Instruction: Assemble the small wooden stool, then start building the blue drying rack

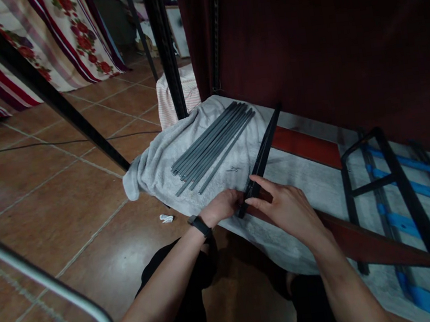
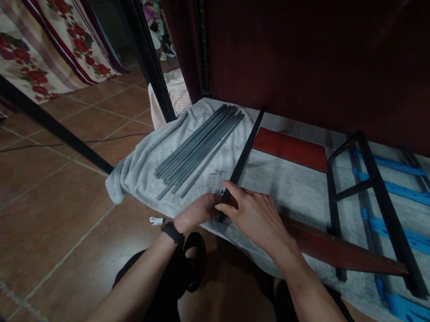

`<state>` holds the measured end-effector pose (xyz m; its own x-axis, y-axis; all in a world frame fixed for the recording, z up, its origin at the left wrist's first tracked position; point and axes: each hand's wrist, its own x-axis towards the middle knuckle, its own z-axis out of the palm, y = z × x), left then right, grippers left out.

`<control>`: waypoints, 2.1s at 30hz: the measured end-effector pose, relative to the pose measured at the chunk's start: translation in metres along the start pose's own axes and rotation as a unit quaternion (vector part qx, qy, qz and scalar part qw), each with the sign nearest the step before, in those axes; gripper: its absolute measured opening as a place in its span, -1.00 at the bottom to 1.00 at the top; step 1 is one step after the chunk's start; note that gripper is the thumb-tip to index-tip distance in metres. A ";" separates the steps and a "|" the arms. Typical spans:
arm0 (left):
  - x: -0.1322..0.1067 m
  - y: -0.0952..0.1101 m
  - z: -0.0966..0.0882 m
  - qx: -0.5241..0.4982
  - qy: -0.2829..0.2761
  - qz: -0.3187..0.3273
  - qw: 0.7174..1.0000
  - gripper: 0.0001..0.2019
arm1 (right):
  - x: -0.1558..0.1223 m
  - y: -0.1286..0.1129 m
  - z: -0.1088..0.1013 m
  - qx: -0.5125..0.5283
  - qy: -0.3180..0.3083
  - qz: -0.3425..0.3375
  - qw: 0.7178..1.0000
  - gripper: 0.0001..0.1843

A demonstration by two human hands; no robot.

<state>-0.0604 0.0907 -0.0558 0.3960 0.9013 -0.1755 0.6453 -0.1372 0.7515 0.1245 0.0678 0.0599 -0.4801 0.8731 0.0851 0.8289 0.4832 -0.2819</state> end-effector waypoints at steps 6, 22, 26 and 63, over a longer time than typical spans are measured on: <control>-0.001 0.002 -0.003 0.021 -0.003 -0.040 0.999 -0.77 | 0.000 0.002 0.000 0.001 0.012 0.017 1.000 -0.43; 0.000 -0.002 -0.001 -0.025 0.012 -0.009 1.000 -0.82 | 0.000 0.001 -0.001 0.003 0.015 0.010 1.000 -0.46; 0.003 -0.006 -0.001 -0.043 0.021 0.005 0.999 -0.81 | 0.000 0.001 -0.001 0.005 0.011 0.013 1.000 -0.46; 0.011 -0.012 0.006 -0.011 0.038 0.054 0.998 -0.87 | 0.001 0.003 -0.001 0.014 0.004 0.019 1.000 -0.46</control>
<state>-0.0595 0.0995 -0.0708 0.4110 0.9106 -0.0440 0.5863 -0.2271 0.7776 0.1269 0.0697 0.0605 -0.4460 0.8913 0.0816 0.8377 0.4478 -0.3126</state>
